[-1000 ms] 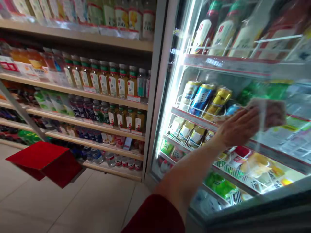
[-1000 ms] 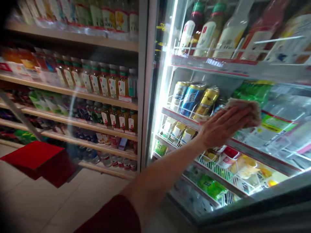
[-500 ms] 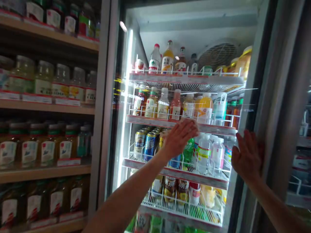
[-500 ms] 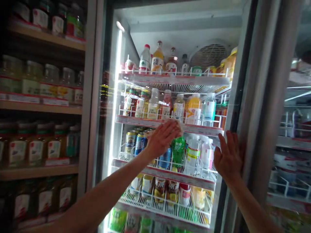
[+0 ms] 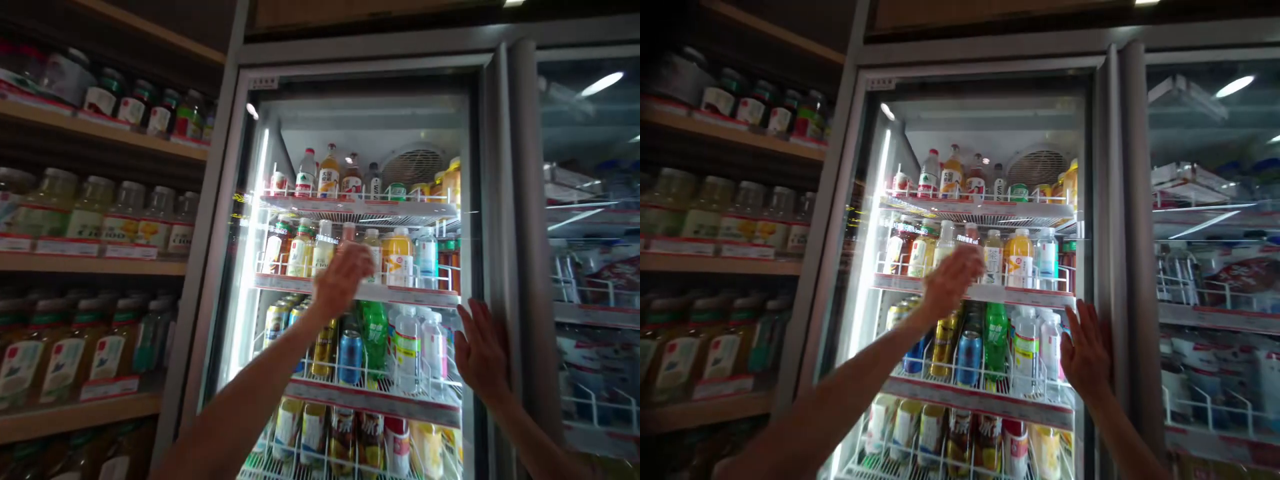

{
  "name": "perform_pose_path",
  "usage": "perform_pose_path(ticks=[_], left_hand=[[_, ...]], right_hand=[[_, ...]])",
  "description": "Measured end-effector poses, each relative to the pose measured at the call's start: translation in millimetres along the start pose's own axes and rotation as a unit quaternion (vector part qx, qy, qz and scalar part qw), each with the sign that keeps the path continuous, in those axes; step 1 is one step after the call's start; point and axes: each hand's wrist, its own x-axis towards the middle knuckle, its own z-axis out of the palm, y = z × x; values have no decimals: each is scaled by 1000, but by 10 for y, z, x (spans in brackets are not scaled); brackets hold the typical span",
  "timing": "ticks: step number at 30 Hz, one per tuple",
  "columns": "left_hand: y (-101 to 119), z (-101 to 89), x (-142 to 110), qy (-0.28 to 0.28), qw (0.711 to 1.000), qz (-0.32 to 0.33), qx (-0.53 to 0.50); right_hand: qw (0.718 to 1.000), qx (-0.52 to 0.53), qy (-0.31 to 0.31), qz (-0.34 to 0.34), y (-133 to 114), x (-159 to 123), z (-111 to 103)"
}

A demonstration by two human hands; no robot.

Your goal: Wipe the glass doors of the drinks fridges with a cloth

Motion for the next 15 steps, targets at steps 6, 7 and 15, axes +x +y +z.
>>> perform_pose_path(ticks=[6, 7, 15], left_hand=[[-1108, -150, 275, 157, 944, -288, 39], [-928, -55, 379, 138, 955, -262, 28], [-265, 7, 594, -17, 999, -40, 7]], right_hand=[[999, -13, -17, 34, -97, 342, 54], [998, -21, -13, 55, -123, 425, 83], [996, -39, -10, 77, -191, 546, 150]])
